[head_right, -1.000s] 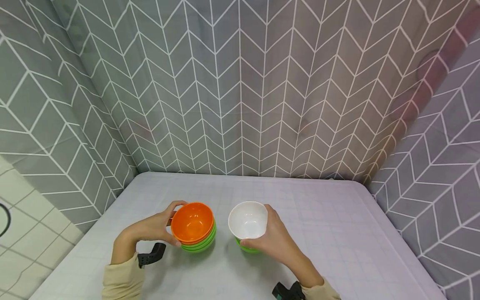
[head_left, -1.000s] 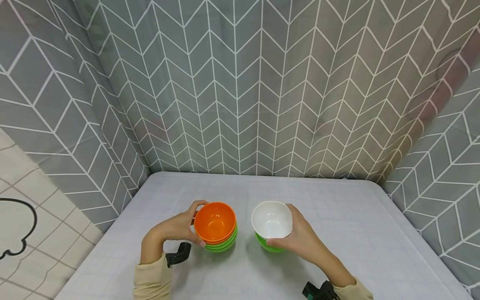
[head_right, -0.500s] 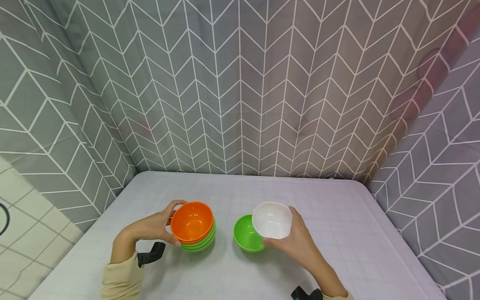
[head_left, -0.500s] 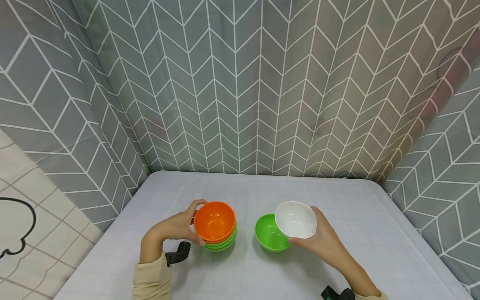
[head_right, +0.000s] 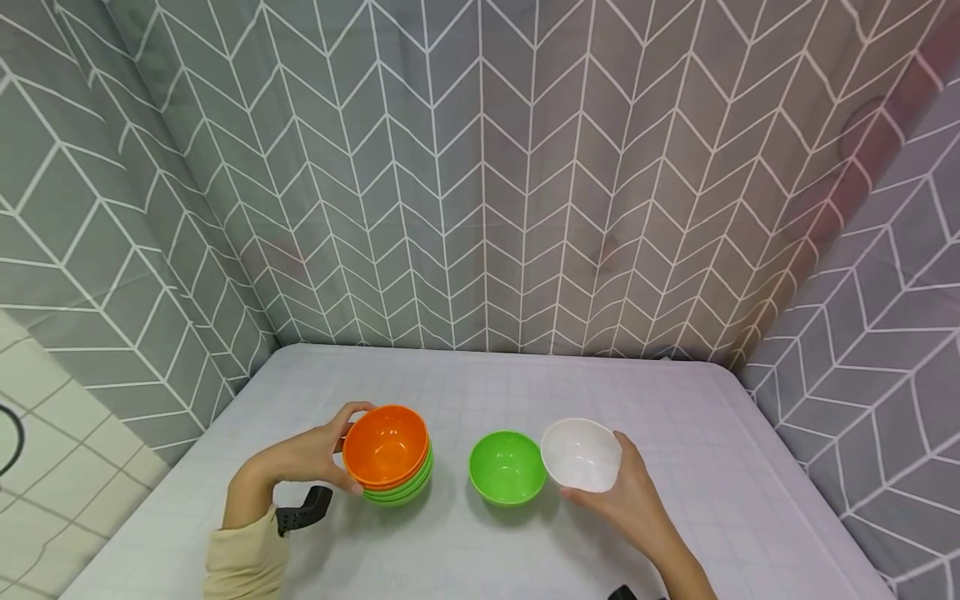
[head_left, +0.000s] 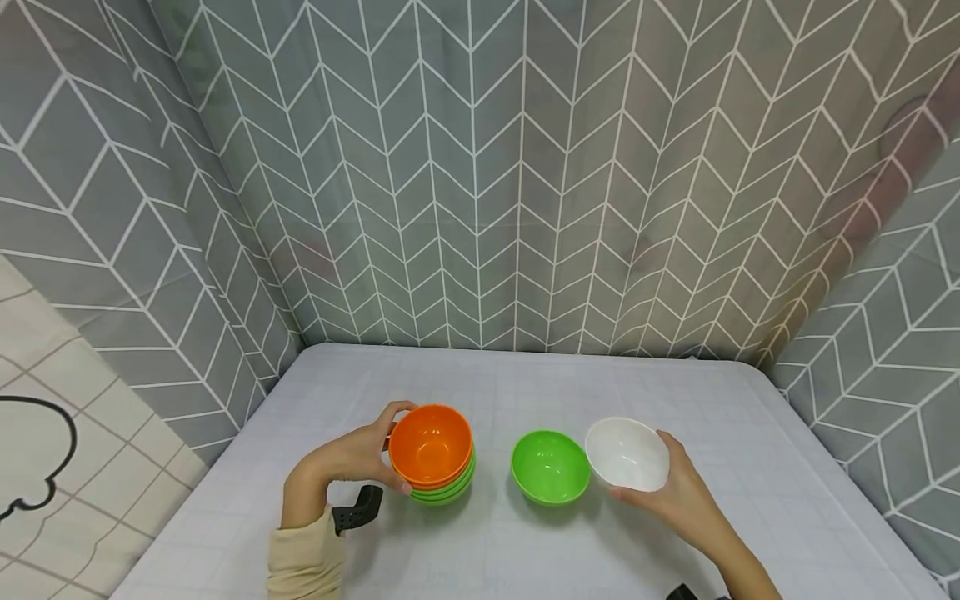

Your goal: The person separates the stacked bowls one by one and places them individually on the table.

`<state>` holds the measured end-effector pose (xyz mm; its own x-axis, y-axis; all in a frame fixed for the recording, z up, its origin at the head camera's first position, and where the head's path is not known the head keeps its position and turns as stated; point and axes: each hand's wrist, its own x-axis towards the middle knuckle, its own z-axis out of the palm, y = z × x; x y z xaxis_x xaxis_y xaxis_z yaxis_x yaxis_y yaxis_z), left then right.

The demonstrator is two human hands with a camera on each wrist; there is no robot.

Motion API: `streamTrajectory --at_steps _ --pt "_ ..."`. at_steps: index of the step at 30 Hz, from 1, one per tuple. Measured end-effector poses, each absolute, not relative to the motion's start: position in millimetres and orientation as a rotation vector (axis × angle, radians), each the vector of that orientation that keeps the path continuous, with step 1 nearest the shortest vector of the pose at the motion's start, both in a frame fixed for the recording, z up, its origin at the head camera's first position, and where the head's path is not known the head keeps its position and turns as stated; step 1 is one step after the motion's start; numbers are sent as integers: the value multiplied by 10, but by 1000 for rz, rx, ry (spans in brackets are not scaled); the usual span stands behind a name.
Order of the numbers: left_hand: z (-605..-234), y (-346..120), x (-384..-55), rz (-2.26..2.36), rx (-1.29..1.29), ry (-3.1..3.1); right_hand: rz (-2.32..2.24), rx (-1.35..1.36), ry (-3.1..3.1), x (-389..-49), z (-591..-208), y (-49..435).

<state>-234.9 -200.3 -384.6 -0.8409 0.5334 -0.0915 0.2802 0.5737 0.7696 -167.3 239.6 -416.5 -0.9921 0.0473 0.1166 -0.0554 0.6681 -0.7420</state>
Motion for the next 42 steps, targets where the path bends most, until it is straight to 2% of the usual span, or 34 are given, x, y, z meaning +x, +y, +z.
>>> streamTrajectory --at_steps 19,42 --pt "-3846 -1998 -2341 1149 676 2488 1269 14 -2752 -1698 -4412 2492" --pt "-3857 -2004 -2344 1148 695 2490 1194 113 -2785 -1693 -4440 2521"
